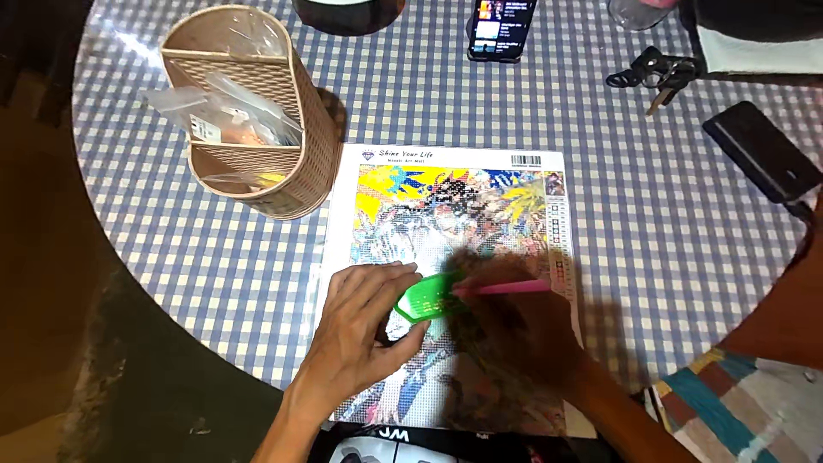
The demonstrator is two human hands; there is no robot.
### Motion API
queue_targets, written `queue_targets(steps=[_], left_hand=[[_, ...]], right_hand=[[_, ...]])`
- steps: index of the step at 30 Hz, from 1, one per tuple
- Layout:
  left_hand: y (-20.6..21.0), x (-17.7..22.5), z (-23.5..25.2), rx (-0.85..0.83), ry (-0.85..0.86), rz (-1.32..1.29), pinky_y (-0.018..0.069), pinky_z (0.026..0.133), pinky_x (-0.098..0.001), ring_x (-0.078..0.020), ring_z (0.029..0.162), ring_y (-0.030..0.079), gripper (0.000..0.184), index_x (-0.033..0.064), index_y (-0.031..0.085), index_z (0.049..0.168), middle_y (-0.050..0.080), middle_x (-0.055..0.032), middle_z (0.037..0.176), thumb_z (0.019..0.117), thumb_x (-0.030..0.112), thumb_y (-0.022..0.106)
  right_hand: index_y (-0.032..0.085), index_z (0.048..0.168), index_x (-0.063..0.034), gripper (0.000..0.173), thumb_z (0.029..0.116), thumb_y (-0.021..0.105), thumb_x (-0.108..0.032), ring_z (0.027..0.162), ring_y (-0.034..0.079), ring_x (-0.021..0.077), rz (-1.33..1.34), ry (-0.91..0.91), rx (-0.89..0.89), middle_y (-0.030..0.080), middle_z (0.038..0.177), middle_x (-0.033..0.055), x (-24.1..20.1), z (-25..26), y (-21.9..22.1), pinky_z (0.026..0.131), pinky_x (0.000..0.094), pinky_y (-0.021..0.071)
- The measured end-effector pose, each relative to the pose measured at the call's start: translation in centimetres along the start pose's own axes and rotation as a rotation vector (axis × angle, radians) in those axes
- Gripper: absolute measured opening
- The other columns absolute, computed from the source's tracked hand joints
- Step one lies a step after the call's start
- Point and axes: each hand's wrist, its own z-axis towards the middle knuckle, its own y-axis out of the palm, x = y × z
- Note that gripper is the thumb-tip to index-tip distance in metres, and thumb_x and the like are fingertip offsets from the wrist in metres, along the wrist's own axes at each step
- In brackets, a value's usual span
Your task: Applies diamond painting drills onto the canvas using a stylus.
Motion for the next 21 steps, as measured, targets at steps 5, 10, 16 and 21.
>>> queue_targets(steps=[5, 10, 16, 21], left_hand=[[-0.11, -0.07, 0.03, -0.004, -0.005, -0.004, 0.0408, 0.104, -0.044, -0.0147, 0.121, 0.061, 0.048, 0.0165, 0.072, 0.126, 0.07, -0.0008, 0.13, 0.0913, 0.05, 0.067], [-0.09, -0.12, -0.02, -0.005, -0.007, 0.012, 0.0407, 0.104, -0.0431, -0.0144, 0.121, 0.061, 0.048, 0.0172, 0.072, 0.125, 0.07, -0.0006, 0.13, 0.0911, 0.051, 0.067], [-0.12, -0.05, -0.08, -0.008, -0.013, 0.015, 0.0402, 0.104, -0.0428, -0.0137, 0.121, 0.06, 0.048, 0.0176, 0.073, 0.125, 0.07, 0.0, 0.13, 0.0906, 0.051, 0.068], [-0.1, -0.05, -0.12, -0.002, -0.015, 0.009, 0.0401, 0.104, -0.0426, -0.0133, 0.121, 0.06, 0.048, 0.0173, 0.073, 0.124, 0.07, -0.0004, 0.13, 0.0905, 0.051, 0.069]], right_hand=[[0.068, 0.106, -0.0001, 0.015, 0.1022, 0.063, -0.014, 0.096, 0.069, 0.0079, 0.028, -0.02, 0.032, 0.073, 0.101, 0.0074, 0.42, 0.0, 0.26, 0.085, 0.0211, 0.0585], [0.068, 0.105, -0.0005, 0.014, 0.1023, 0.063, -0.014, 0.098, 0.069, 0.0083, 0.021, -0.062, 0.025, 0.073, 0.102, 0.0073, 0.6, -0.28, 0.29, 0.088, 0.0217, 0.0566], [0.069, 0.105, 0.0004, 0.016, 0.1037, 0.061, -0.014, 0.094, 0.069, 0.0065, 0.006, -0.083, -0.007, 0.073, 0.102, 0.0096, 0.51, -0.38, 0.39, 0.083, 0.0173, 0.0561], [0.069, 0.105, -0.0002, 0.016, 0.1035, 0.061, -0.014, 0.088, 0.067, 0.0062, -0.022, -0.089, -0.019, 0.072, 0.101, 0.0093, 0.53, -0.41, 0.42, 0.077, 0.0163, 0.0547]])
